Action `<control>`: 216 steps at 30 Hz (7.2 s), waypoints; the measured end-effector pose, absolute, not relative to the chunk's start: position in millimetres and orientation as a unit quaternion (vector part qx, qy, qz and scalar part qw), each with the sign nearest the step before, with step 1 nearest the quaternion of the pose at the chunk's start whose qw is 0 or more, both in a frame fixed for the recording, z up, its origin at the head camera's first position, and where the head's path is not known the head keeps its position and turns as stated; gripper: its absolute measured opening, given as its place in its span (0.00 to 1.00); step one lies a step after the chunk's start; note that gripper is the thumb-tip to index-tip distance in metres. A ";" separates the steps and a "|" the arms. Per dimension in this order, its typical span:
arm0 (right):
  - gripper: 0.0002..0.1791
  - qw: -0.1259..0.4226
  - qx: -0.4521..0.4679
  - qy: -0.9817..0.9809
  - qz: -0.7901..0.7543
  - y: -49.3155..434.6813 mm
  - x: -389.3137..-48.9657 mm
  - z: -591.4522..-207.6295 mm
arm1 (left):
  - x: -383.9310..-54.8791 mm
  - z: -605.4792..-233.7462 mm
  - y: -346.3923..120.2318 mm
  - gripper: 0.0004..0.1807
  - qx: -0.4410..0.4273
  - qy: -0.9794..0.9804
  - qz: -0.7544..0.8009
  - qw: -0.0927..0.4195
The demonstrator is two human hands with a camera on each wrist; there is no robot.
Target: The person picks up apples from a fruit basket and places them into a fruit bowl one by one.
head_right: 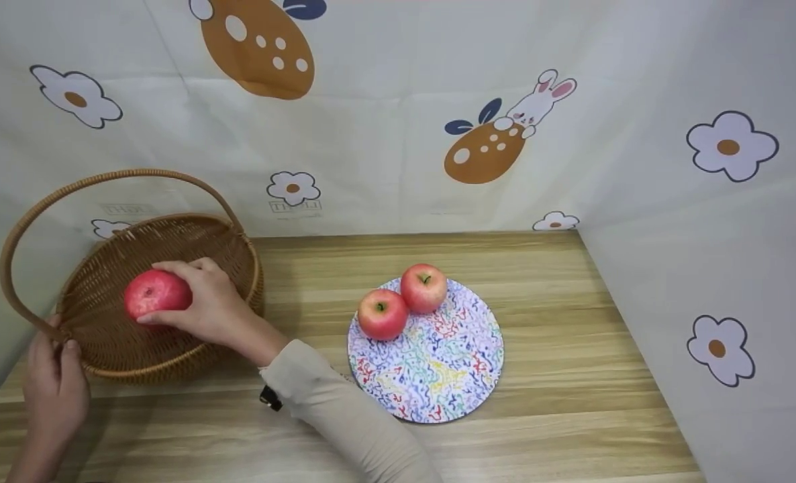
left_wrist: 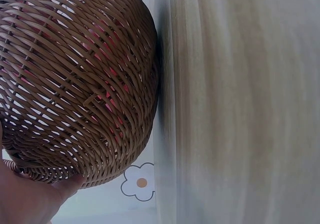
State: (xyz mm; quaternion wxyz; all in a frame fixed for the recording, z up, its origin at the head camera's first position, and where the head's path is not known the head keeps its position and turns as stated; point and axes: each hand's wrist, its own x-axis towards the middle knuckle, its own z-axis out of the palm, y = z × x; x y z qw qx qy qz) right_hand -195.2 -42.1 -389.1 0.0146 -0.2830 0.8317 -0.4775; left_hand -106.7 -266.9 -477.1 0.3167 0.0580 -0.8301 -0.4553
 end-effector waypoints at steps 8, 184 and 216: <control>0.38 -0.003 -0.277 0.820 -0.500 -37.6 -190.7 -388.6 | -106.1 -474.5 -266.1 0.28 0.059 -0.837 -0.445 0.312; 0.35 -0.181 -0.065 0.772 -0.606 134.6 -139.1 -416.6 | -107.6 -476.6 -266.7 0.28 0.057 -0.833 -0.453 0.312; 0.36 -0.201 -0.019 0.786 -0.584 181.5 -137.1 -424.2 | -105.8 -475.8 -266.2 0.29 0.058 -0.833 -0.461 0.302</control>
